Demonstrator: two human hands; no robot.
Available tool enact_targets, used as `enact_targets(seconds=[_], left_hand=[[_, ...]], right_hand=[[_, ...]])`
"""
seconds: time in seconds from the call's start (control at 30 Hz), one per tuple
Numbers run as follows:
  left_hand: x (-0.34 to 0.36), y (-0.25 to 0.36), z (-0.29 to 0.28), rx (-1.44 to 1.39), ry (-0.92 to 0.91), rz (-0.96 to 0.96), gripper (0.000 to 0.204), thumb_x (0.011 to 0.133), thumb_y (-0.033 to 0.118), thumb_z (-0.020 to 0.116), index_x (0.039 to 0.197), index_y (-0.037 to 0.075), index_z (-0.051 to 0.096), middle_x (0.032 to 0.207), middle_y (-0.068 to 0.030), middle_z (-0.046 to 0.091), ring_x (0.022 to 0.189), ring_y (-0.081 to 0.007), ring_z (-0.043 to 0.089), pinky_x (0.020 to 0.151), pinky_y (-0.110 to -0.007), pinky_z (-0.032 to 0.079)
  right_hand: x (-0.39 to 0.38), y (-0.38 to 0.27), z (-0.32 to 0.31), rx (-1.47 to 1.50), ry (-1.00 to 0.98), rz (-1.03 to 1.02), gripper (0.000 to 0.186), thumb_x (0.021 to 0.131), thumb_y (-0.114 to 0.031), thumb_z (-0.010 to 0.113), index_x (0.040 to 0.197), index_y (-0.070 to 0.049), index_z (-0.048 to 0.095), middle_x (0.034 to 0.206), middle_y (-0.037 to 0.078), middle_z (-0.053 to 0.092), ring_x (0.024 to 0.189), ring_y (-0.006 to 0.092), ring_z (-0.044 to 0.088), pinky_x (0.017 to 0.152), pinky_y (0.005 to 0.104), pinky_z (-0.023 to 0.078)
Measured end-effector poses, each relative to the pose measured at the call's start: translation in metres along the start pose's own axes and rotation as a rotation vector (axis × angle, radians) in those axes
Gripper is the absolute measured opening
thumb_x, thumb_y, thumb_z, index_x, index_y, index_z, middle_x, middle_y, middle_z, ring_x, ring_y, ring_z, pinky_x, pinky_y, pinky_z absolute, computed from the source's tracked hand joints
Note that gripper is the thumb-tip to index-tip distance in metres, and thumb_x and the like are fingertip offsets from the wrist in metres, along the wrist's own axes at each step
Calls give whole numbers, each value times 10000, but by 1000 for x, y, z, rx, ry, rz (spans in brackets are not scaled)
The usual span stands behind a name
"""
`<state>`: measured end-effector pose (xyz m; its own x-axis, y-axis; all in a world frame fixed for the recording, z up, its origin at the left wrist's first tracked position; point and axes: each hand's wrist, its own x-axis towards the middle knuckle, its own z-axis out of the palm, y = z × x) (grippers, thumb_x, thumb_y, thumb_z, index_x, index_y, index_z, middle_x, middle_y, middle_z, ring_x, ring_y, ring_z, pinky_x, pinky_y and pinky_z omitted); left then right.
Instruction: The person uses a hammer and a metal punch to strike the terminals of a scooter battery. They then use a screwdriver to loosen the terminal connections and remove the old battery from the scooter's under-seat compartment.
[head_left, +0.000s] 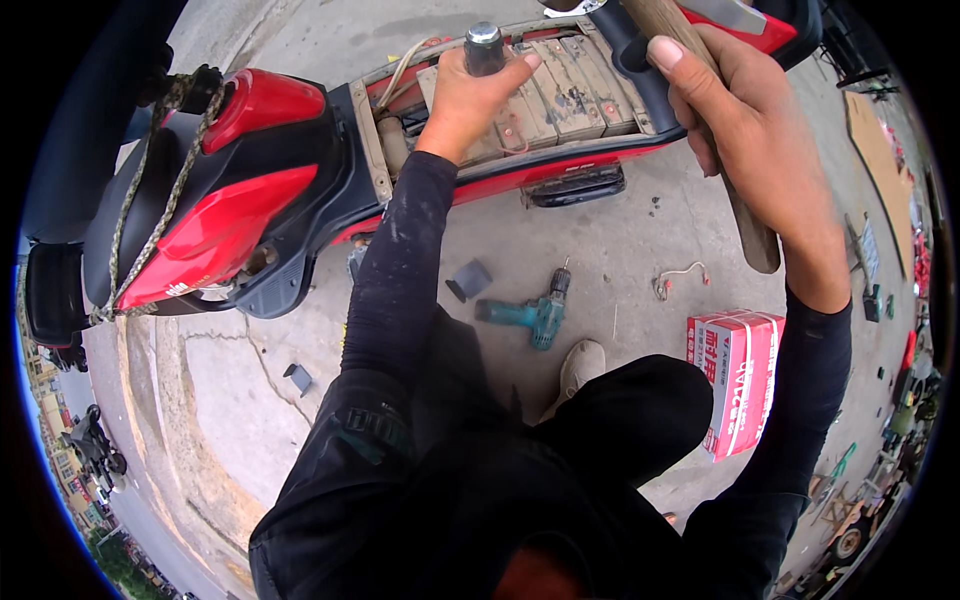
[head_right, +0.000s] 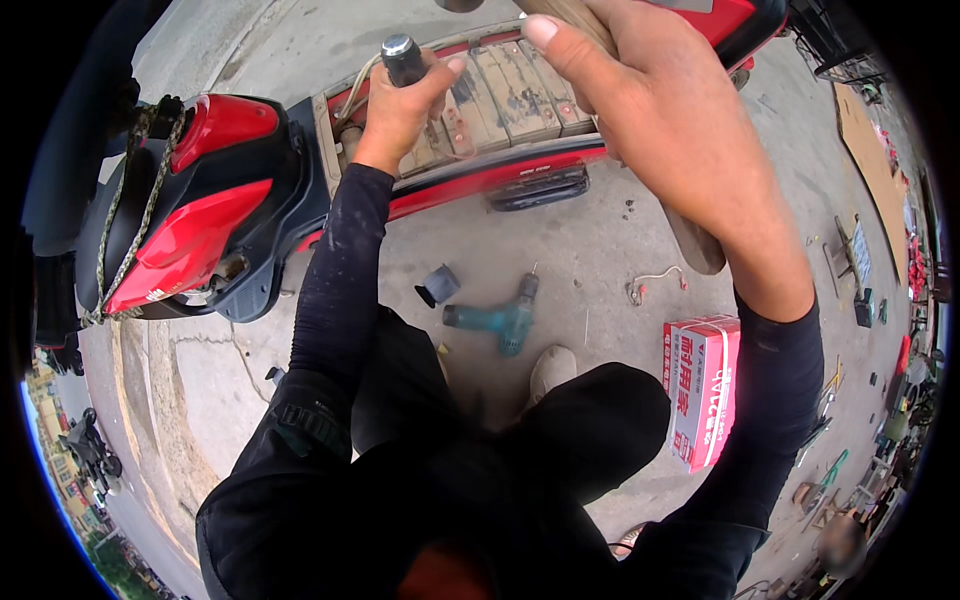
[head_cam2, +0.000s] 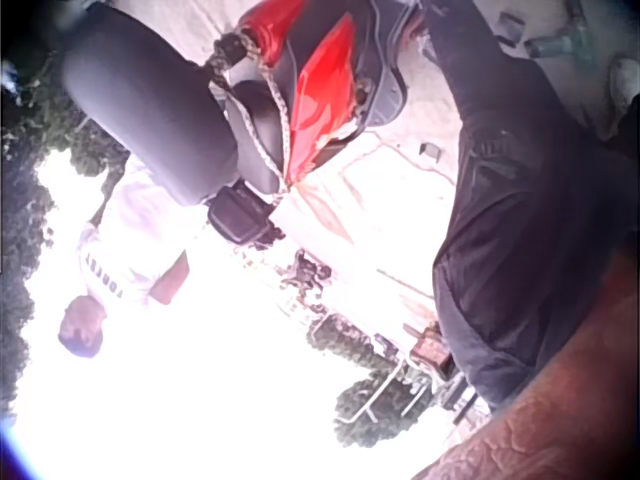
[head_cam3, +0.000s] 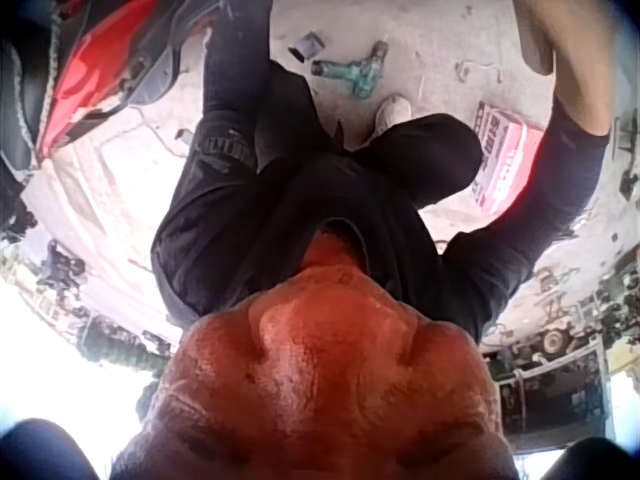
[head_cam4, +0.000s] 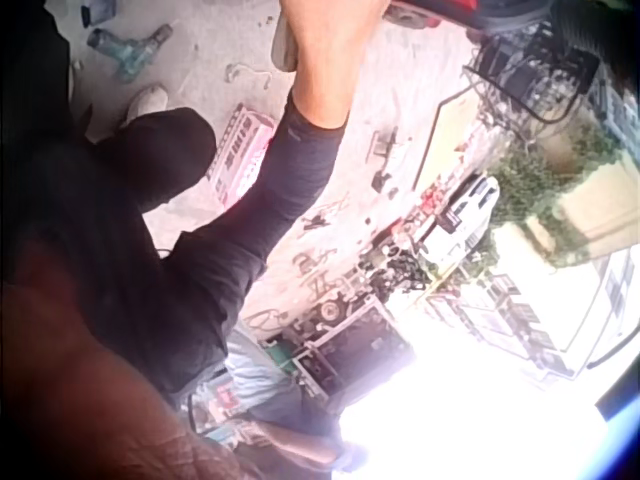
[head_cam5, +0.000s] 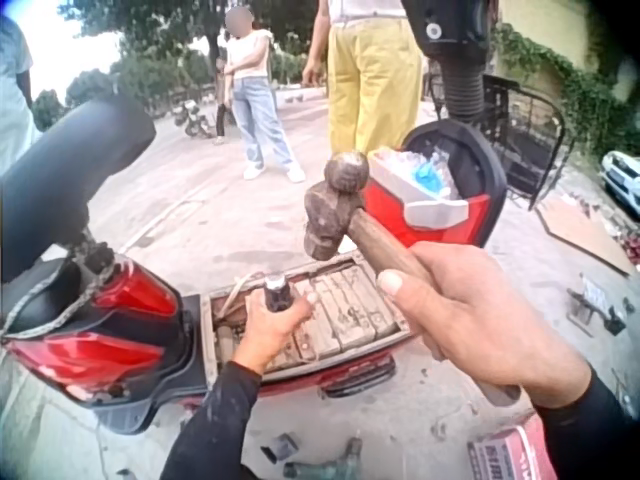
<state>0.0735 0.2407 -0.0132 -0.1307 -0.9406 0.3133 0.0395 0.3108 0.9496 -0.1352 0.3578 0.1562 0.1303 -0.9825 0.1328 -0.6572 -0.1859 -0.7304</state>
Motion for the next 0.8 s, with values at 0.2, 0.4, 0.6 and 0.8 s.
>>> enact_targets(seconds=[0.2, 0.4, 0.6, 0.8], left_hand=[[-1, 3, -4, 12, -5, -7, 298, 853, 196, 806, 689, 72, 590, 578, 32, 540, 495, -70, 476, 502, -262, 377], [-1, 3, 1, 32, -63, -119, 276, 839, 215, 824, 739, 31, 644, 676, 35, 603, 634, -71, 518, 595, -282, 435], [-4, 6, -12, 54, -19, -91, 279, 840, 228, 825, 756, 20, 660, 663, 29, 595, 629, -71, 514, 590, -285, 431], [1, 5, 0, 10, -30, -72, 256, 850, 206, 809, 738, 34, 656, 644, 32, 585, 600, -66, 511, 567, -279, 423]], right_hand=[[21, -52, 1, -204, 199, -423, 417, 1072, -405, 548, 912, -22, 590, 634, -3, 488, 528, 85, 482, 490, 267, 392], [52, -28, 7, -476, -112, -181, 459, 1056, -423, 571, 952, 22, 612, 647, 70, 493, 589, 191, 501, 579, 373, 426], [38, -47, -15, -310, 110, -425, 423, 1091, -387, 518, 993, 8, 632, 656, 17, 504, 556, 98, 464, 523, 282, 376], [43, -41, 3, -456, -106, -227, 495, 1017, -370, 602, 943, 118, 628, 760, 284, 615, 747, 457, 638, 709, 495, 520]])
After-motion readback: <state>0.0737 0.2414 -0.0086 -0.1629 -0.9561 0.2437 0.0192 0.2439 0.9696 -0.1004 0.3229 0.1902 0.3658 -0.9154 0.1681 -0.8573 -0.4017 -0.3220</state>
